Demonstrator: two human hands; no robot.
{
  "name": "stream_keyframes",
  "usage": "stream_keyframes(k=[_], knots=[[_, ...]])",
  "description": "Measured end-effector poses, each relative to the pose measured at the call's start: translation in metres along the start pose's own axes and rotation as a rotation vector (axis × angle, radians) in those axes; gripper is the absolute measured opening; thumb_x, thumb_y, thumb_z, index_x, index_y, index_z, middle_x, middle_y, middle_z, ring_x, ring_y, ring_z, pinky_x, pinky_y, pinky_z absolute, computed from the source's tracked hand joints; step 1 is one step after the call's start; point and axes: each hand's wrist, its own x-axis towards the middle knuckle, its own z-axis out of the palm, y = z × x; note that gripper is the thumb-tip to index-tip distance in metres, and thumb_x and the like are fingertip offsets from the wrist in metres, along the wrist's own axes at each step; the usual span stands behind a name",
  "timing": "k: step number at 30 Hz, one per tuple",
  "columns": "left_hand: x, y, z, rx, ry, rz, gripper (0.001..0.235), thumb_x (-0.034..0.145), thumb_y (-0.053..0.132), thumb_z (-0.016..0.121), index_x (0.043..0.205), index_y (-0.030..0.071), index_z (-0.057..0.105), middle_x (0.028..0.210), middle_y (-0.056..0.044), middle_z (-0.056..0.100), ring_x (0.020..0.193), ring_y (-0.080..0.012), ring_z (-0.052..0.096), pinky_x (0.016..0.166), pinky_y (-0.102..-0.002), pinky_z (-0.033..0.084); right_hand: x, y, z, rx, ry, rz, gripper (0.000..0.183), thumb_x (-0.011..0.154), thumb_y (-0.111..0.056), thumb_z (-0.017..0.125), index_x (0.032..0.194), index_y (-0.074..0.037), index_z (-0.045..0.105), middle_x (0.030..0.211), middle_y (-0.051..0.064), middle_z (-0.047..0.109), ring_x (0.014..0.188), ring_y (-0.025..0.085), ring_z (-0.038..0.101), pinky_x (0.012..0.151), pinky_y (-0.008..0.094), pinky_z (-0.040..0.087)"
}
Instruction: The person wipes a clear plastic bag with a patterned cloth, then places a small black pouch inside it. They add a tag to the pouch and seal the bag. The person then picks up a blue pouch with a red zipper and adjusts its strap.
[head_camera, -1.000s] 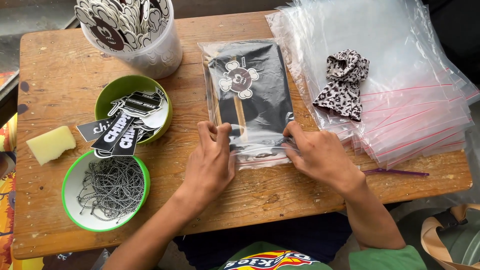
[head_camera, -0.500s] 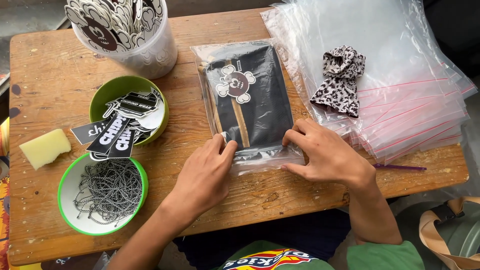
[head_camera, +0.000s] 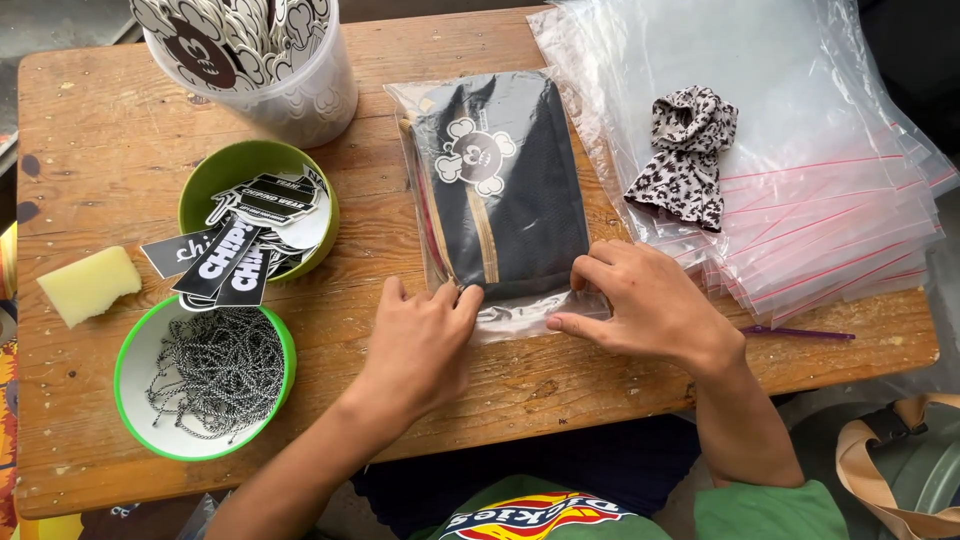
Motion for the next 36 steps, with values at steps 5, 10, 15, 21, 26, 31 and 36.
stream_keyframes(k=[5, 10, 15, 21, 26, 31, 36], knots=[[0.018, -0.005, -0.013, -0.285, 0.212, 0.039, 0.032, 0.085, 0.043, 0.06, 0.094, 0.013, 0.059, 0.078, -0.008, 0.057, 0.069, -0.033, 0.063, 0.067, -0.042, 0.04, 0.018, 0.001, 0.029, 0.011, 0.529, -0.169, 0.033, 0.094, -0.045, 0.068, 0.1, -0.012, 0.067, 0.092, 0.005, 0.056, 0.086, 0.026, 0.059, 0.077, 0.038, 0.049], [0.036, -0.003, 0.007, -0.19, 0.425, 0.075, 0.041, 0.099, 0.02, 0.052, 0.131, -0.006, 0.055, 0.137, -0.03, 0.051, 0.135, -0.0475, 0.046, 0.109, -0.049, 0.037, 0.036, -0.017, 0.051, -0.125, 0.586, -0.195, 0.058, 0.102, -0.043, 0.054, 0.141, 0.0, 0.05, 0.143, 0.028, 0.045, 0.135, 0.047, 0.042, 0.109, 0.055, 0.038], [0.033, -0.006, 0.034, -0.043, 0.184, 0.046, 0.069, 0.1, 0.033, 0.046, 0.15, -0.013, 0.035, 0.16, -0.034, 0.028, 0.152, -0.0418, 0.023, 0.123, -0.047, 0.015, 0.042, -0.009, 0.077, -0.216, 0.437, -0.11, 0.074, 0.104, -0.049, 0.04, 0.159, -0.002, 0.024, 0.164, 0.03, 0.018, 0.152, 0.045, 0.015, 0.119, 0.058, 0.016], [0.034, -0.009, 0.05, -0.082, 0.191, 0.025, 0.071, 0.096, 0.037, 0.049, 0.147, -0.012, 0.041, 0.156, -0.034, 0.035, 0.148, -0.043, 0.033, 0.12, -0.047, 0.024, 0.046, -0.006, 0.082, -0.282, 0.48, -0.137, 0.072, 0.102, -0.05, 0.04, 0.156, -0.003, 0.033, 0.162, 0.03, 0.025, 0.151, 0.046, 0.022, 0.118, 0.057, 0.019], [0.036, -0.01, 0.055, -0.091, 0.173, 0.007, 0.072, 0.095, 0.039, 0.049, 0.147, -0.011, 0.042, 0.155, -0.033, 0.036, 0.147, -0.043, 0.034, 0.12, -0.048, 0.025, 0.047, -0.006, 0.081, -0.294, 0.447, -0.127, 0.073, 0.099, -0.049, 0.044, 0.154, -0.001, 0.038, 0.159, 0.031, 0.028, 0.149, 0.047, 0.025, 0.116, 0.059, 0.023], [0.023, -0.013, 0.033, -0.242, 0.116, -0.006, 0.07, 0.098, 0.04, 0.049, 0.147, -0.01, 0.042, 0.153, -0.034, 0.038, 0.145, -0.0453, 0.036, 0.12, -0.05, 0.027, 0.051, -0.009, 0.067, -0.372, 0.333, -0.101, 0.075, 0.094, -0.054, 0.05, 0.149, -0.002, 0.047, 0.152, 0.03, 0.039, 0.144, 0.046, 0.034, 0.11, 0.057, 0.035], [-0.028, -0.023, -0.019, -0.328, 0.283, -0.019, 0.046, 0.098, 0.031, 0.057, 0.137, 0.006, 0.055, 0.132, -0.015, 0.061, 0.131, -0.0324, 0.057, 0.113, -0.046, 0.04, 0.067, -0.036, 0.046, -0.406, 0.446, -0.214, 0.044, 0.092, -0.05, 0.059, 0.122, -0.018, 0.065, 0.127, 0.007, 0.06, 0.131, 0.031, 0.053, 0.101, 0.046, 0.044]])
